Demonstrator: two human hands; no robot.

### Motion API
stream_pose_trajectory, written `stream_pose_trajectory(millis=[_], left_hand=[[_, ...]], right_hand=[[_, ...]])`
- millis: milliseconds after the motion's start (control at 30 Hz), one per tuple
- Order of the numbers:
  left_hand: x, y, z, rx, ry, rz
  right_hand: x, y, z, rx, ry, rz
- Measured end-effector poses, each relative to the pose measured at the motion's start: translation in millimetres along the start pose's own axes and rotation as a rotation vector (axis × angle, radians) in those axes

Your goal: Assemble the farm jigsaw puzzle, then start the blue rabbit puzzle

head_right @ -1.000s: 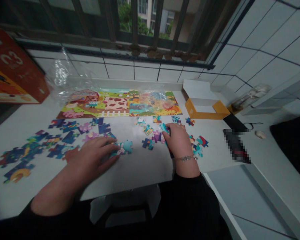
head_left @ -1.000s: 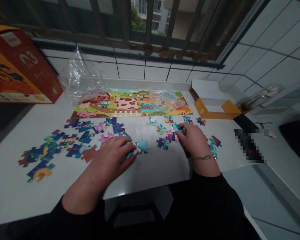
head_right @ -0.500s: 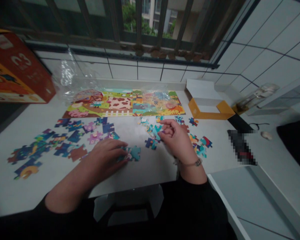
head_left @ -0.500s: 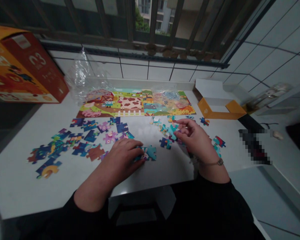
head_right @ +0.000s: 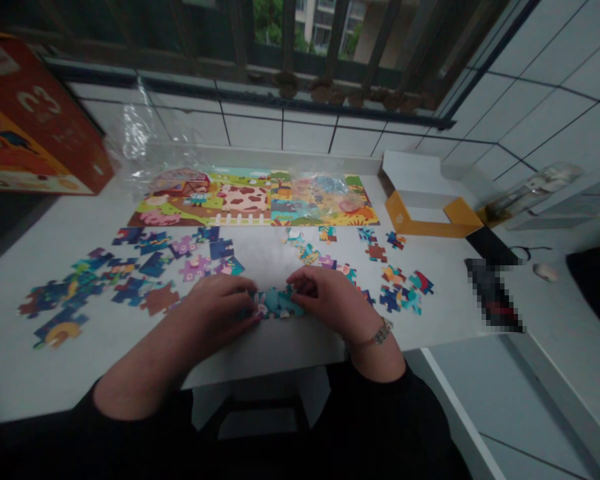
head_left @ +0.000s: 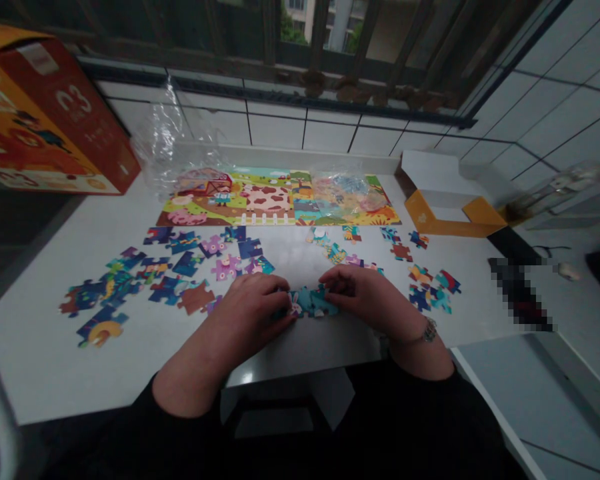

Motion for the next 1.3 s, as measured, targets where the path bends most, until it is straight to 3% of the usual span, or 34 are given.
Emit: stream_pose_trajectory(millis=[400,933,1133,1300], left_hand=[[0.4,0,1,0.019,-0.033,0.009],[6.2,-1,-1,0.041,-0.062,0.023],[-8.7,-3,-1,-0.076,0.030,0.079],[-17.8,-1,-9,-0.211,0.155,-0.062]], right_hand=[[-4,-9,-23,-0.046,-0.248,0.121],[8,-13,-27,-0.087,-0.297,0.131],[2,-11,-26,-0.127,-0.276,0.195],[-11,-7,-7,-0.059,-0.380,0.328]])
Point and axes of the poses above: each hand's wrist, its own y-axis towards the middle knuckle, its own x-axis out of the palm, z = x × y, the point moved 5 cm from there along y, towards the middle knuckle, and after that the axes turned 15 degrees about x, right-handed, at the moved point
